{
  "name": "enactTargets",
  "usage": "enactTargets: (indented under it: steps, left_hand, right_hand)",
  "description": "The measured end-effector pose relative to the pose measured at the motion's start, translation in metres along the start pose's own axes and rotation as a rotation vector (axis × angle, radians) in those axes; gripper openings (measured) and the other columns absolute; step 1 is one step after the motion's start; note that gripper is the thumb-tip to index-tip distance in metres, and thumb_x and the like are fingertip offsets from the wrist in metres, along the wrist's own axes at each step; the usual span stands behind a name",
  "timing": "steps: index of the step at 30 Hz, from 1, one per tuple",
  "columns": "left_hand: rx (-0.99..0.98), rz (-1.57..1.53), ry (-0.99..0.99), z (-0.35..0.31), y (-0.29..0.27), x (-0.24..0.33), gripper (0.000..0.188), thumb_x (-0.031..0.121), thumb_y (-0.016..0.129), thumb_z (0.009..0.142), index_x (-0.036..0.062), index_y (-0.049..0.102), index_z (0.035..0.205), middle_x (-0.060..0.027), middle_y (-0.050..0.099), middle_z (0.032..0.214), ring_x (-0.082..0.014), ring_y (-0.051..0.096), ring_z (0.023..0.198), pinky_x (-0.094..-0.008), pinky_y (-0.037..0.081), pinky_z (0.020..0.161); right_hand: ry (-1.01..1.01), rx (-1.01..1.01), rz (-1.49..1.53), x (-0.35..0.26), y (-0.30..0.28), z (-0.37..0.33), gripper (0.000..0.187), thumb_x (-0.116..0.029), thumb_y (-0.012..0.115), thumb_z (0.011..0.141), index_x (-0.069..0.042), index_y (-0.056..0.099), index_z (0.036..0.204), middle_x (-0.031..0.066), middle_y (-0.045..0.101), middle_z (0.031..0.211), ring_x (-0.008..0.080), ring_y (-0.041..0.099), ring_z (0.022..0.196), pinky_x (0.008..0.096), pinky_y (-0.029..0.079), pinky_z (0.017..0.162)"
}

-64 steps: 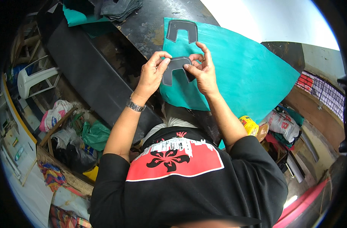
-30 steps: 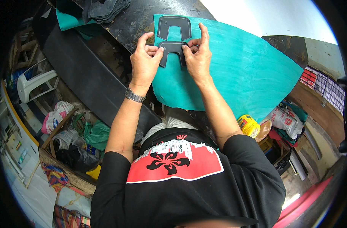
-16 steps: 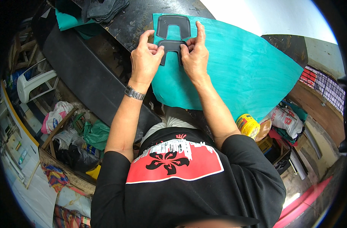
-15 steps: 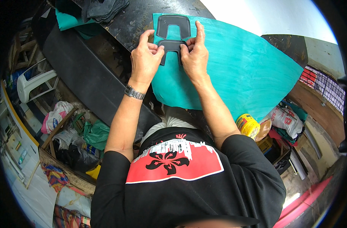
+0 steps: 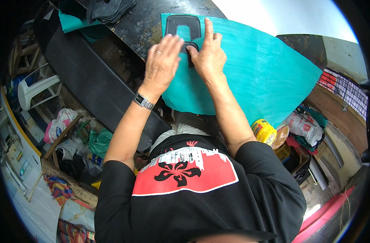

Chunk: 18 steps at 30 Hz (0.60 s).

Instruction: The person smooths a large green sheet on a workbench, then places several black cutout letters onto it one by one, pressing each into place. The person uses both hands to position and flatten the letters on the green surface.

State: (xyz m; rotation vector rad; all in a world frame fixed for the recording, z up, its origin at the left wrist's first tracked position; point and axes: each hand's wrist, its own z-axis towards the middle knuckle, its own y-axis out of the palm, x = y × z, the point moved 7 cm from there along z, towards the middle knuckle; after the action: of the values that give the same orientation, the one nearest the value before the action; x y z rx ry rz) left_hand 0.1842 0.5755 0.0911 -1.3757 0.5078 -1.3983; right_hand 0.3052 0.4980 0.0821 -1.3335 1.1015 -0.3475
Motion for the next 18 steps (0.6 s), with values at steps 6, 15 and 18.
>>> enactTargets:
  steps: [6, 15, 18]
  left_hand:
    - [-0.236, 0.056, 0.032, -0.026, 0.024, 0.011, 0.081, 0.058, 0.056, 0.089, 0.0096, 0.036, 0.152, -0.0092, 0.031, 0.160, -0.0255, 0.025, 0.149, -0.0609, 0.010, 0.119]
    - [-0.310, -0.037, 0.113, -0.029, 0.041, 0.028, 0.086, 0.066, 0.056, 0.085, 0.0156, 0.038, 0.152, -0.0126, 0.027, 0.160, -0.0323, 0.016, 0.151, -0.0608, 0.011, 0.119]
    - [-0.331, -0.018, 0.123, -0.022, 0.046, 0.022, 0.086, 0.066, 0.057, 0.085, 0.0132, 0.039, 0.151, -0.0136, 0.030, 0.159, -0.0329, 0.016, 0.150, -0.0603, 0.011, 0.119]
  right_hand:
    - [0.005, 0.124, 0.073, 0.025, -0.030, -0.001, 0.100, -0.016, 0.083, 0.073, -0.016, 0.024, 0.154, 0.0204, 0.053, 0.118, 0.0395, 0.063, 0.100, 0.0462, 0.054, 0.079]
    - [-0.355, 0.449, 0.176, -0.003, -0.017, 0.020, 0.073, -0.015, 0.072, 0.084, -0.010, 0.037, 0.148, 0.0237, 0.049, 0.134, 0.0402, 0.046, 0.124, 0.0520, 0.034, 0.107]
    - [-0.455, 0.480, 0.180, -0.027, -0.011, 0.033, 0.073, -0.015, 0.071, 0.084, -0.011, 0.037, 0.149, 0.0234, 0.049, 0.134, 0.0407, 0.046, 0.124, 0.0519, 0.034, 0.106]
